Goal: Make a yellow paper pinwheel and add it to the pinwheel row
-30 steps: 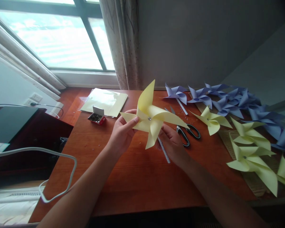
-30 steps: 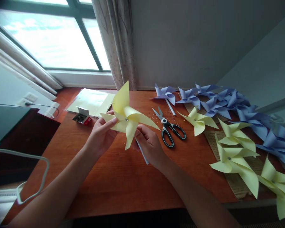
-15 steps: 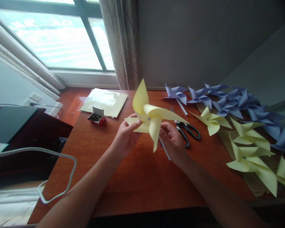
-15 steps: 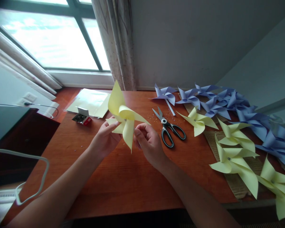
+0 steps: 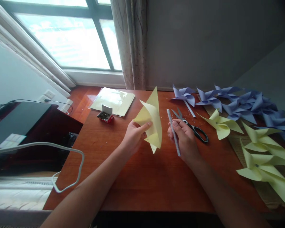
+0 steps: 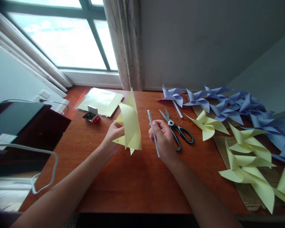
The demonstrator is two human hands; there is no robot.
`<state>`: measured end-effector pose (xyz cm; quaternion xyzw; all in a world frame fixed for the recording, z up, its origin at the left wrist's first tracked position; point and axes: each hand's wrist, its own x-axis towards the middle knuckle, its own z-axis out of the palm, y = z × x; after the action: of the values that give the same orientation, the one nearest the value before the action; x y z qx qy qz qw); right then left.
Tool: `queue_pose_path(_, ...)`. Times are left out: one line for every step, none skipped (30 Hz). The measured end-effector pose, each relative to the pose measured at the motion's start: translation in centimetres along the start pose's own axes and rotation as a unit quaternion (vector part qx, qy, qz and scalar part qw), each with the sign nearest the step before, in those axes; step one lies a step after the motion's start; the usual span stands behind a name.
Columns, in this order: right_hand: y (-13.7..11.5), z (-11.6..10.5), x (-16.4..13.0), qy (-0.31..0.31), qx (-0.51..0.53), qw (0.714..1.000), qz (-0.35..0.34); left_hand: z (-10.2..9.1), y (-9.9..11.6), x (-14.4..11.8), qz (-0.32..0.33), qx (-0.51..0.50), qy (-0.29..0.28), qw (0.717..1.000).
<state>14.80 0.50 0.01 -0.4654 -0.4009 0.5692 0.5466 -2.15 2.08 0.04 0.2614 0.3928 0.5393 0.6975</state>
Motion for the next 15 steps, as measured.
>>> queue_pose_path(-0.1,0.0,0.0,0.001,0.003,1.000,0.007,-0.1,0.0,0.0,-0.001,0.004,0.002,1.000)
queue_pose_path(-0.2,0.0,0.0,-0.002,0.005,1.000,0.015,-0.1,-0.1,0.1,0.000,0.008,0.001,1.000)
queue_pose_path(-0.2,0.1,-0.1,-0.006,0.004,1.000,0.022,-0.2,-0.1,0.1,0.004,0.011,-0.004,1.000)
queue_pose_path(-0.2,0.2,-0.2,-0.006,0.001,1.000,0.028,-0.2,-0.2,0.1,0.010,0.012,-0.012,1.000)
queue_pose_path(-0.2,0.3,-0.3,-0.005,-0.004,0.999,0.034,-0.2,-0.2,0.2,0.018,0.009,-0.022,1.000)
queue_pose_path(-0.1,0.4,-0.4,-0.001,-0.013,0.999,0.042,-0.3,-0.3,0.2,0.025,0.005,-0.032,0.999)
queue_pose_path(0.0,0.4,-0.4,0.004,-0.025,0.998,0.050,-0.3,-0.3,0.2,0.029,0.000,-0.041,0.999)
queue_pose_path(0.2,0.3,-0.5,0.009,-0.040,0.998,0.058,-0.3,-0.3,0.2,0.031,-0.004,-0.047,0.998)
queue_pose_path(0.4,0.2,-0.5,0.012,-0.056,0.996,0.062,-0.4,-0.3,0.3,0.031,-0.007,-0.049,0.998)
queue_pose_path(0.6,0.1,-0.5,0.013,-0.072,0.995,0.061,-0.4,-0.3,0.3,0.029,-0.008,-0.049,0.998)
queue_pose_path(0.8,-0.1,-0.6,0.016,-0.087,0.995,0.049,-0.4,-0.3,0.3,0.028,-0.008,-0.047,0.998)
queue_pose_path(0.9,-0.2,-0.6,0.019,-0.100,0.994,0.031,-0.4,-0.3,0.2,0.028,-0.009,-0.046,0.999)
queue_pose_path(0.9,-0.3,-0.6,0.023,-0.112,0.993,0.010,-0.3,-0.2,0.2,0.029,-0.010,-0.044,0.999)
queue_pose_path(0.9,-0.3,-0.6,0.028,-0.121,0.992,-0.010,-0.3,-0.2,0.2,0.030,-0.010,-0.042,0.999)
queue_pose_path(0.7,-0.3,-0.6,0.034,-0.128,0.991,-0.026,-0.3,-0.2,0.2,0.031,-0.011,-0.041,0.999)
